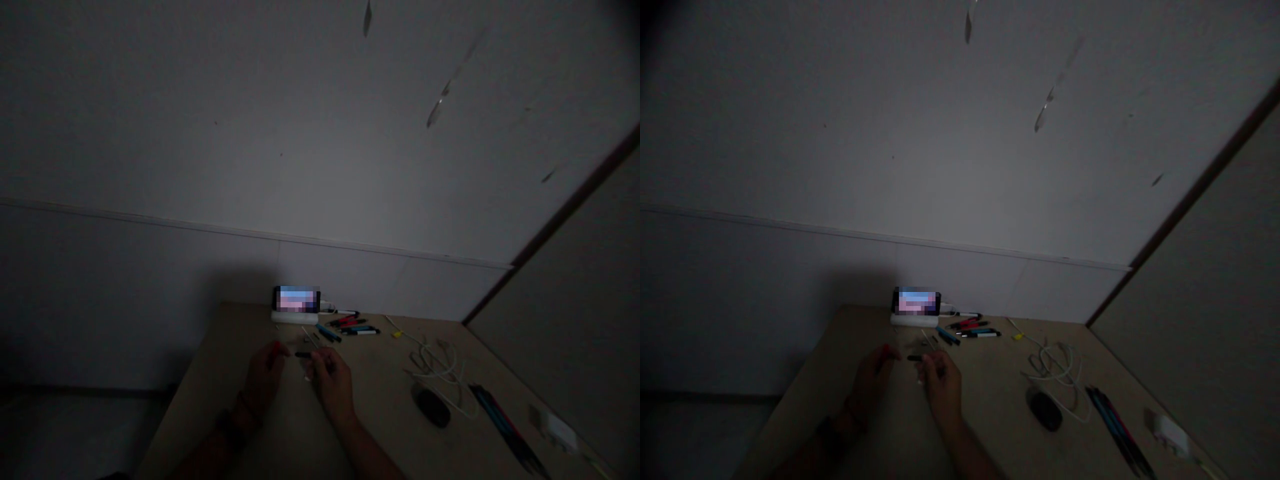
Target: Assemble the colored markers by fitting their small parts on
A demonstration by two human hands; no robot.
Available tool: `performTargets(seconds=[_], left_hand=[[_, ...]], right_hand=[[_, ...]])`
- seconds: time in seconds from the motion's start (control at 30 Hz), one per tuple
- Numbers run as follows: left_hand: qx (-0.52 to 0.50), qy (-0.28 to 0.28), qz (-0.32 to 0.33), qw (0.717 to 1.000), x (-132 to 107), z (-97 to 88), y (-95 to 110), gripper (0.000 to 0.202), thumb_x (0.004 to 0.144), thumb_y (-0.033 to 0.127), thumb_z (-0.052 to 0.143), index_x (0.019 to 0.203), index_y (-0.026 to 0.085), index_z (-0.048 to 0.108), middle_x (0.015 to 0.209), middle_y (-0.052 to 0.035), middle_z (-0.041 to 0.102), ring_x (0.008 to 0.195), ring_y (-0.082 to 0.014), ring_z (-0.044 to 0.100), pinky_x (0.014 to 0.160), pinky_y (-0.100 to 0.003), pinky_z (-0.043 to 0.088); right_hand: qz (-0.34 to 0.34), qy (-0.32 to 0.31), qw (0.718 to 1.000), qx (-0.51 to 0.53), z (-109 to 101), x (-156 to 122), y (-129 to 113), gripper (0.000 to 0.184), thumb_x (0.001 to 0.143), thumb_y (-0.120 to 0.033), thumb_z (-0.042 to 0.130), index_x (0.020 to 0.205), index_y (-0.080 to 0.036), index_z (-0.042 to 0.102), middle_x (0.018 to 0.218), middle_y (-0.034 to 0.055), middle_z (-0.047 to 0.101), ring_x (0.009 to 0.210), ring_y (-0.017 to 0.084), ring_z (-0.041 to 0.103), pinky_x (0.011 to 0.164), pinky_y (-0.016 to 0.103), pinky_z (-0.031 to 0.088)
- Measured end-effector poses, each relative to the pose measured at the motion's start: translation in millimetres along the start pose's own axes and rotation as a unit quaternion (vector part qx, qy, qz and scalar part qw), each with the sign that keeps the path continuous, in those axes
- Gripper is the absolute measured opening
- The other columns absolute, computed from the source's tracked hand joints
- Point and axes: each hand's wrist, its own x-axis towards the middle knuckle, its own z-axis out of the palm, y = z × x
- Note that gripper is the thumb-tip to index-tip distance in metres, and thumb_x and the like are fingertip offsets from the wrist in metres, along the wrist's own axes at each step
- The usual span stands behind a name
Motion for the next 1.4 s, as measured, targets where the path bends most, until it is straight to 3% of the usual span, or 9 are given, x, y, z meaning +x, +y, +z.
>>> performTargets(seconds=[0.17, 0.37, 0.57, 0.67, 0.77, 0.9, 1.17, 1.27, 1.4], left_hand=[[-0.022, 0.007, 0.000, 1.000, 0.5, 2.0, -1.6, 0.023, 0.083, 0.035, 0.048, 0.080, 0.020, 0.066, 0.073, -0.0024, 0.065, 0.069, -0.0204, 0.060, 0.066, -0.031, 0.046], [-0.128, -0.007, -0.066, 0.990, -2.2, 9.0, -7.4, 0.029, 0.088, 0.044, 0.051, 0.093, 0.019, 0.064, 0.065, 0.0022, 0.053, 0.058, -0.0157, 0.049, 0.056, -0.026, 0.039], [-0.156, -0.024, -0.063, 0.985, -2.0, 11.9, -9.5, 0.037, 0.093, 0.053, 0.049, 0.099, 0.019, 0.063, 0.063, 0.0025, 0.051, 0.055, -0.0145, 0.046, 0.054, -0.025, 0.037], [-0.140, -0.033, -0.059, 0.988, -2.0, 11.5, -7.5, 0.039, 0.096, 0.053, 0.045, 0.103, 0.019, 0.063, 0.063, 0.0021, 0.053, 0.055, -0.0148, 0.048, 0.055, -0.026, 0.039], [-0.099, -0.034, -0.036, 0.994, -1.9, 9.4, -4.6, 0.039, 0.098, 0.051, 0.043, 0.105, 0.019, 0.064, 0.068, -0.0004, 0.058, 0.063, -0.0173, 0.056, 0.063, -0.029, 0.046], [-0.056, -0.036, 0.028, 0.997, 0.8, 6.5, -3.7, 0.033, 0.098, 0.044, 0.046, 0.103, 0.020, 0.068, 0.093, -0.0074, 0.071, 0.090, -0.0220, 0.066, 0.086, -0.035, 0.052], [-0.054, -0.066, 0.109, 0.990, 2.7, 7.0, -7.7, 0.033, 0.102, 0.038, 0.045, 0.117, 0.023, 0.071, 0.123, -0.0100, 0.071, 0.118, -0.0237, 0.063, 0.106, -0.041, 0.048], [-0.061, -0.060, 0.088, 0.992, 1.4, 7.3, -4.2, 0.034, 0.101, 0.040, 0.047, 0.118, 0.021, 0.070, 0.116, -0.0098, 0.073, 0.111, -0.0231, 0.067, 0.101, -0.039, 0.050], [-0.076, -0.016, 0.032, 0.996, 0.5, 7.3, -1.3, 0.034, 0.101, 0.044, 0.047, 0.106, 0.018, 0.069, 0.087, -0.0060, 0.073, 0.082, -0.0191, 0.068, 0.081, -0.032, 0.053]], right_hand=[[0.016, 0.018, 0.999, 0.022, -1.4, 1.7, 0.5, 0.040, 0.080, -0.059, 0.074, 0.077, -0.019, 0.070, 0.060, 0.0034, 0.070, 0.054, 0.020, 0.065, 0.053, 0.028, 0.051], [0.034, 0.020, 0.999, 0.023, -5.6, 4.1, 11.2, 0.046, 0.078, -0.055, 0.077, 0.104, -0.017, 0.078, 0.073, 0.0073, 0.077, 0.061, 0.023, 0.069, 0.057, 0.031, 0.055], [-0.009, 0.010, 0.999, -0.038, -11.5, 7.4, 10.2, 0.035, 0.081, -0.048, 0.073, 0.099, -0.020, 0.082, 0.099, 0.0112, 0.080, 0.086, 0.027, 0.073, 0.075, 0.035, 0.058], [-0.017, 0.022, 0.999, -0.043, -12.6, 9.5, 6.0, 0.032, 0.079, -0.047, 0.073, 0.095, -0.020, 0.082, 0.099, 0.0109, 0.080, 0.089, 0.028, 0.073, 0.077, 0.035, 0.058], [0.003, 0.035, 0.998, -0.047, -13.9, 10.9, 3.8, 0.033, 0.076, -0.047, 0.076, 0.093, -0.019, 0.081, 0.092, 0.0100, 0.080, 0.084, 0.026, 0.072, 0.074, 0.034, 0.057], [0.040, 0.026, 0.998, -0.030, -15.9, 10.5, 4.6, 0.038, 0.075, -0.051, 0.078, 0.093, -0.018, 0.079, 0.074, 0.0062, 0.075, 0.067, 0.022, 0.067, 0.063, 0.032, 0.052], [0.022, -0.003, 0.999, 0.024, -12.0, 4.1, -3.6, 0.036, 0.076, -0.052, 0.081, 0.083, -0.018, 0.072, 0.065, 0.0017, 0.069, 0.060, 0.017, 0.061, 0.057, 0.027, 0.048], [0.033, 0.025, 0.998, 0.057, -14.4, 8.4, -4.8, 0.036, 0.077, -0.052, 0.080, 0.080, -0.018, 0.068, 0.063, 0.0001, 0.066, 0.058, 0.015, 0.059, 0.056, 0.026, 0.047], [0.063, 0.082, 0.985, 0.137, -23.8, 19.9, 0.8, 0.032, 0.074, -0.044, 0.082, 0.086, -0.019, 0.067, 0.074, -0.0006, 0.069, 0.060, 0.013, 0.060, 0.059, 0.026, 0.049]])
